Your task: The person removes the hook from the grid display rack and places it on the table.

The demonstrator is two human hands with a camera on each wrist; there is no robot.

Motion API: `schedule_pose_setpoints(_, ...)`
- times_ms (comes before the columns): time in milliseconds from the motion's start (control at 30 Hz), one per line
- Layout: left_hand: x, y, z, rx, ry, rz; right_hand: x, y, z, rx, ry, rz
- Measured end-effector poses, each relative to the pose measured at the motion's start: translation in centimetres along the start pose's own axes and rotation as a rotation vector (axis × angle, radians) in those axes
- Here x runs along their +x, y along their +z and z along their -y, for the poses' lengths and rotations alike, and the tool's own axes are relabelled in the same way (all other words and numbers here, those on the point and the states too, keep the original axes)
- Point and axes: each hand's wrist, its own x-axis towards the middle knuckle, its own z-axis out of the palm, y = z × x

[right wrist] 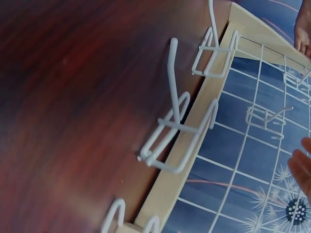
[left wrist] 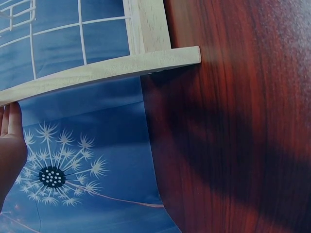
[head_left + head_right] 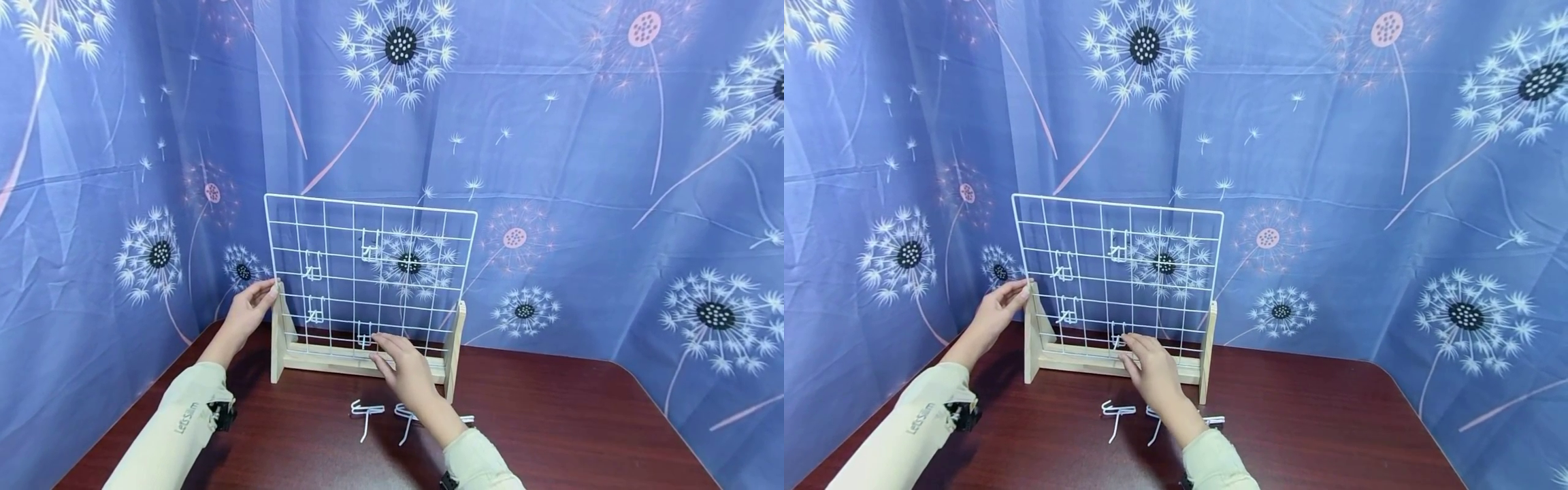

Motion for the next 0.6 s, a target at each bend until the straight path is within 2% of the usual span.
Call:
schedule_pose_setpoints(233,0.1,0.0,-0.1,0.028,-0.010,0.001,0.1,0.9,0.5,0.060,0.168,0.043)
schedule_pose_setpoints(600,0.0,0.1,0.1,0.004,-0.008,-0.004,0.5,3.1,1.9,0.138,0.418,-0.033)
